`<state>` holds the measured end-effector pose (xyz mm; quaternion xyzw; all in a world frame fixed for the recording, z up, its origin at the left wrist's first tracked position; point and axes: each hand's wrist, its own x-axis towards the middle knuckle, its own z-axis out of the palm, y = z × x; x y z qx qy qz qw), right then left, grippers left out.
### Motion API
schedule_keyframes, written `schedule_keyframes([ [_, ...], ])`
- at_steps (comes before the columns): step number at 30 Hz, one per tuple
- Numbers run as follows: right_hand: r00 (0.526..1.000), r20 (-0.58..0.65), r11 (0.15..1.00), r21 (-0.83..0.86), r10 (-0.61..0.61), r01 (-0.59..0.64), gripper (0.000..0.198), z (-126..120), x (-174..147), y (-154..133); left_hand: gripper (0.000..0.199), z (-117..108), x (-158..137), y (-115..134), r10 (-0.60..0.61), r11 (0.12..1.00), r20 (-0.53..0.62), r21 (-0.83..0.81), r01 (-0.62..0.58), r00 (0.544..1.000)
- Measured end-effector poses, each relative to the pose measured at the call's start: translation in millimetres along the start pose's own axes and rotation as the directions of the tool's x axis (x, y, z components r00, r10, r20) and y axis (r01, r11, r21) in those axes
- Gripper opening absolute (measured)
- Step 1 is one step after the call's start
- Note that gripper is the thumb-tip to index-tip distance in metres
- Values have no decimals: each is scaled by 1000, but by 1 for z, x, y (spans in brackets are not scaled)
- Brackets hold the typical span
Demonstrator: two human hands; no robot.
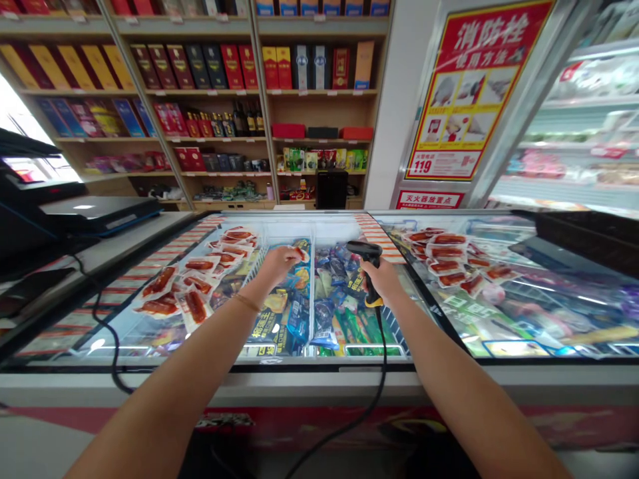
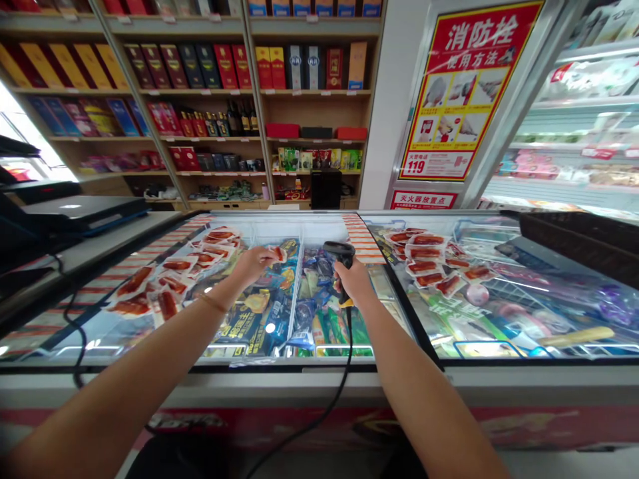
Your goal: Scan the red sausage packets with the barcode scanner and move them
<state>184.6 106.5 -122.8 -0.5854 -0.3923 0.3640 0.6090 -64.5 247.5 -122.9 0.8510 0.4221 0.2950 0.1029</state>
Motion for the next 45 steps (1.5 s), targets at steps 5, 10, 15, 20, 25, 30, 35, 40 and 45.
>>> schedule_keyframes([
  [5,1000,21,1000,-13,-17,18,14,0,-6,-3,22,27,-8,17,57,988,133,-151,-37,989],
  [10,999,37,998,-50,-26,28,14,3,-8,-4,33,27,-17,18,1,962,101,-272,26,995],
  [15,995,82,993,-97,-57,65,17,5,-7,-1,31,27,-18,14,-164,966,-5,-205,160,986],
  [20,995,80,991,-112,-60,69,17,4,-7,0,32,27,-19,29,-33,999,90,-20,35,995],
  [25,993,87,994,-72,-77,84,16,3,-9,-2,38,25,-21,49,6,1000,144,5,-7,990],
  [30,993,81,990,-100,-88,96,16,3,-9,-1,47,23,-17,30,-222,937,-137,244,250,965],
  [35,990,97,984,-137,-105,118,18,4,-8,2,70,24,-18,29,-397,882,-8,274,384,918],
  [40,989,92,979,-160,-113,127,18,5,-7,5,78,33,-19,47,-390,884,-30,267,384,920],
  [45,989,92,977,-164,-119,133,19,5,-7,5,66,33,-19,50,-376,912,46,198,360,926],
])
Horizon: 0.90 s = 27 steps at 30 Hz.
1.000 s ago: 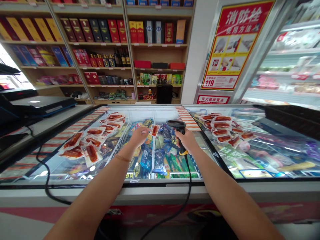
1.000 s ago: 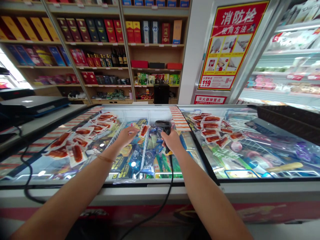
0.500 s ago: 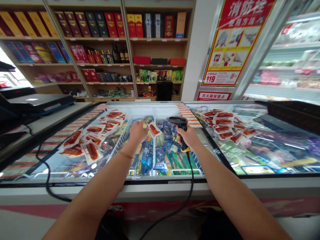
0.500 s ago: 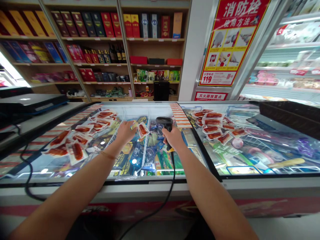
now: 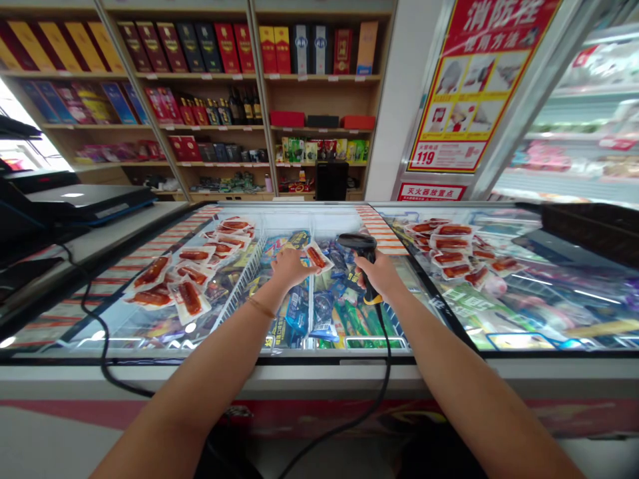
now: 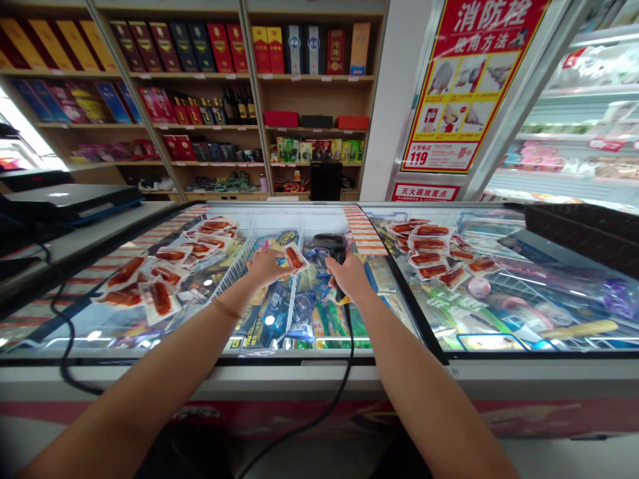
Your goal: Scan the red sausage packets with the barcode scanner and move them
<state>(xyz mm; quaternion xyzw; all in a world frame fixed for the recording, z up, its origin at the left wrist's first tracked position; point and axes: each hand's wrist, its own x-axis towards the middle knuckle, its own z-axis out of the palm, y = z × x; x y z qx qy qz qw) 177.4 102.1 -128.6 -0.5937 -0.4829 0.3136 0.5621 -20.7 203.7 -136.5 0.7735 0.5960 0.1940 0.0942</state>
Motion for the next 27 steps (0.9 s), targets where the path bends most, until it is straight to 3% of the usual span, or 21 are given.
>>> schedule_keyframes([
  [4,1000,8,1000,-11,-6,6,19,1,-1,-1,37,-4,-2,3,-7,999,67,-43,10,998],
  [8,1000,10,1000,-12,5,-5,17,2,-4,-3,22,-3,-3,8,8,1000,61,-19,-7,998],
  [14,1000,4,1000,-19,15,-15,16,3,-5,-4,27,-2,5,-2,62,996,-13,-62,-63,998],
  [18,1000,12,999,-40,1,-1,15,2,-3,1,26,-5,10,-11,44,966,69,-259,-24,997],
  [22,1000,17,999,-51,-5,6,16,2,-1,5,33,-9,11,-20,10,850,188,-518,91,982],
  [27,999,31,999,-53,-5,7,16,3,-6,1,22,-10,11,-28,-33,753,188,-641,148,982],
])
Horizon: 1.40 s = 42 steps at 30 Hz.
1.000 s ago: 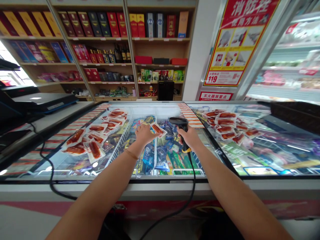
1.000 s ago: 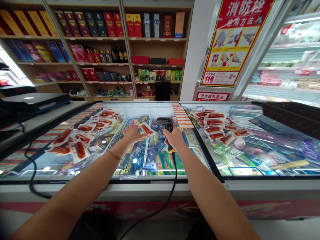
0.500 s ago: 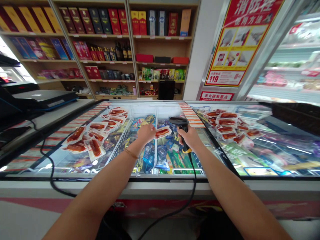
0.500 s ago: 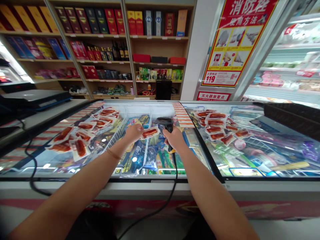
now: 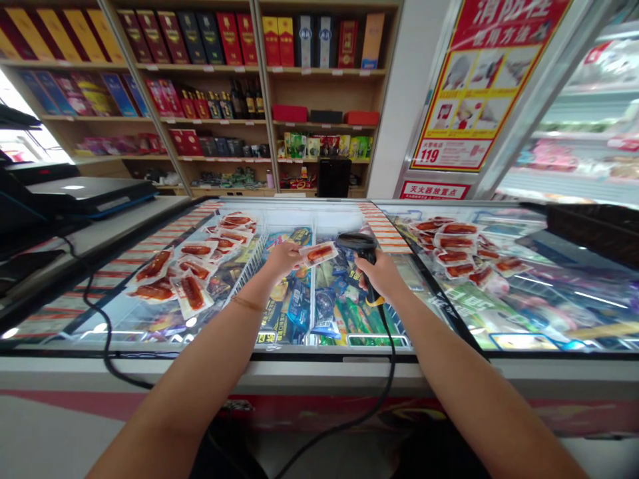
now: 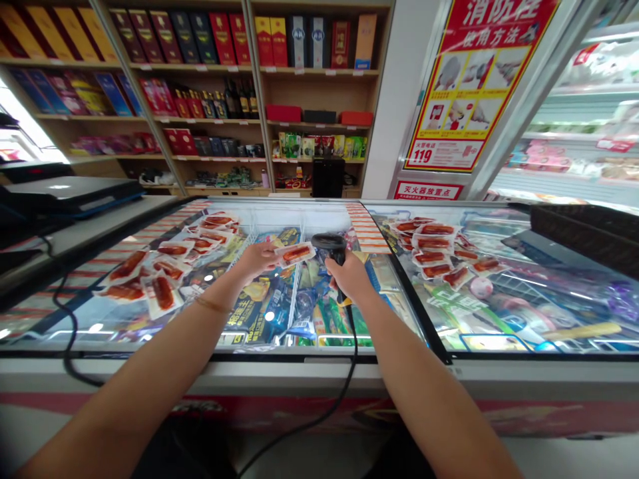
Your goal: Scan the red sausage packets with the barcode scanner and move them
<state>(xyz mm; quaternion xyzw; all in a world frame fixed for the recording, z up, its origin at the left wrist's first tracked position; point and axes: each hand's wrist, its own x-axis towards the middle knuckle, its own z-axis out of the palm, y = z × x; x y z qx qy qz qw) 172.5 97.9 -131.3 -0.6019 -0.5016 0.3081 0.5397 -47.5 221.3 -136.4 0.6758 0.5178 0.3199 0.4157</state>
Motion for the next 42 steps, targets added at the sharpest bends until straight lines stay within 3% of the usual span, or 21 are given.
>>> schedule_keyframes([
  [6,1000,24,1000,3,0,0,19,2,-10,-13,7,6,7,-5,-82,974,-117,-220,54,990],
  [14,985,163,996,-55,-60,70,19,8,-24,-21,12,-4,6,4,-66,810,-300,-574,-124,952],
  [22,953,273,959,-209,-131,192,17,15,-33,-26,12,-5,7,7,-2,765,-328,-609,-210,945],
  [31,946,286,935,-267,-155,235,16,15,-32,-27,11,-4,7,7,38,809,-339,-542,-229,940],
  [36,955,269,951,-241,-125,192,15,15,-32,-25,5,-5,4,8,6,799,-295,-573,-182,955],
  [42,986,163,983,-167,-44,72,14,8,-20,-23,11,8,1,7,-84,818,-322,-562,-119,943],
])
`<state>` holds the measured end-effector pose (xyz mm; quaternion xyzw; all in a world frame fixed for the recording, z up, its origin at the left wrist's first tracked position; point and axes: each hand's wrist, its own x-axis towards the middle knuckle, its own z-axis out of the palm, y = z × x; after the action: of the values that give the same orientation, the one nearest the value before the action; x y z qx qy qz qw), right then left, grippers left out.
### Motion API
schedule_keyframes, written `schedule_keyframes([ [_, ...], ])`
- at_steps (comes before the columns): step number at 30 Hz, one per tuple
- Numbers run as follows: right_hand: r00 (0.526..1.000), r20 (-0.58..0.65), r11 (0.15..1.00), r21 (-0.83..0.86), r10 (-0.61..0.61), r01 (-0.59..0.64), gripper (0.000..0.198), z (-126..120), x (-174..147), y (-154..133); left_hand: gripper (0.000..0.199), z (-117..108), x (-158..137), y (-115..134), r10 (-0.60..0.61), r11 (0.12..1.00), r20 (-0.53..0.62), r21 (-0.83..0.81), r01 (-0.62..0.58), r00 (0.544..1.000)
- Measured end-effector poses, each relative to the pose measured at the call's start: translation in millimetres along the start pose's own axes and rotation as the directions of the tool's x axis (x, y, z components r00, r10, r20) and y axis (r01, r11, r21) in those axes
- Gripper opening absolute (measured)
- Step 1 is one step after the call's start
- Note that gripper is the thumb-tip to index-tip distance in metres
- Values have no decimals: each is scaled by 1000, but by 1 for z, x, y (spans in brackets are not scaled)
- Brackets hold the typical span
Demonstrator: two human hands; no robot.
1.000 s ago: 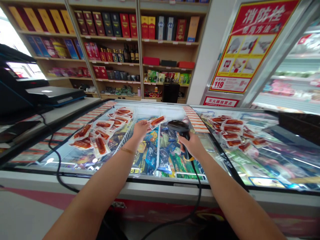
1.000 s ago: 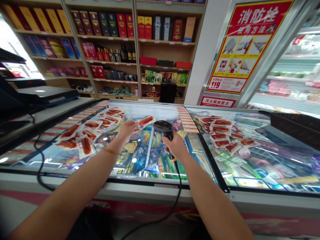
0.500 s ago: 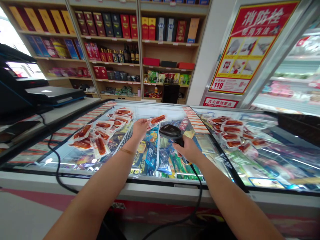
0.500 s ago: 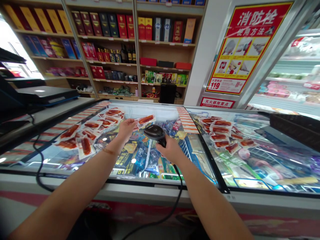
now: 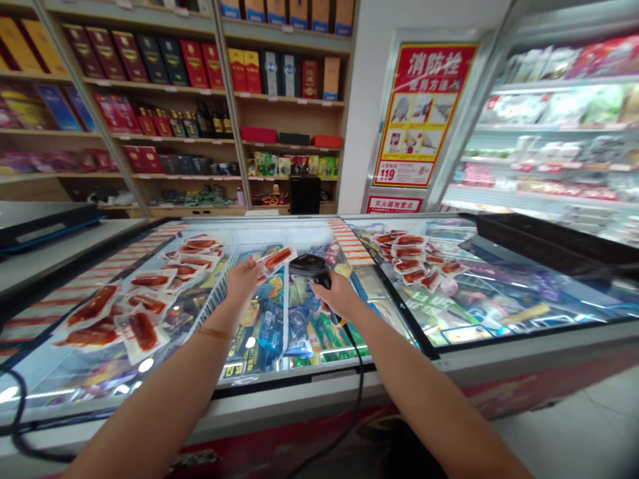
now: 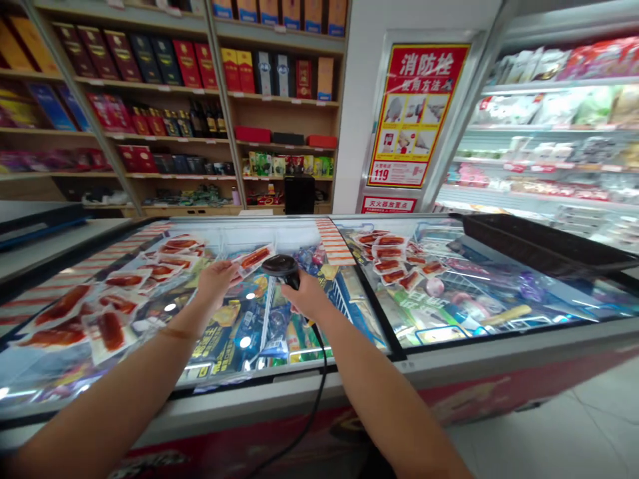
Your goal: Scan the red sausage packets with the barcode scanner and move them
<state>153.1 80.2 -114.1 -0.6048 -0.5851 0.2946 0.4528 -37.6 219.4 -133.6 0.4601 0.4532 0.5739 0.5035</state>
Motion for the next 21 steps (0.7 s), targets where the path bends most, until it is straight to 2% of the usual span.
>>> schedule_keyframes([
  [4,991,-111,995,69,81,-74,11,-33,10,3,10,21,-2,3,-48,998,39,36,47,998],
  [8,968,-229,993,81,106,-89,11,-93,4,16,9,63,-6,13,-84,994,172,78,72,982],
  [12,910,-387,988,21,149,-153,13,-165,-17,42,11,131,-19,11,-93,995,324,51,81,942],
  [16,812,-546,975,46,207,-217,14,-228,-43,69,14,211,-42,-5,-101,995,423,22,101,901],
  [18,767,-591,967,111,250,-230,15,-251,-54,80,15,251,-54,-12,-85,995,475,2,96,876],
  [21,735,-605,952,201,306,-231,17,-273,-67,91,13,301,-70,-20,-26,1000,499,19,19,866],
])
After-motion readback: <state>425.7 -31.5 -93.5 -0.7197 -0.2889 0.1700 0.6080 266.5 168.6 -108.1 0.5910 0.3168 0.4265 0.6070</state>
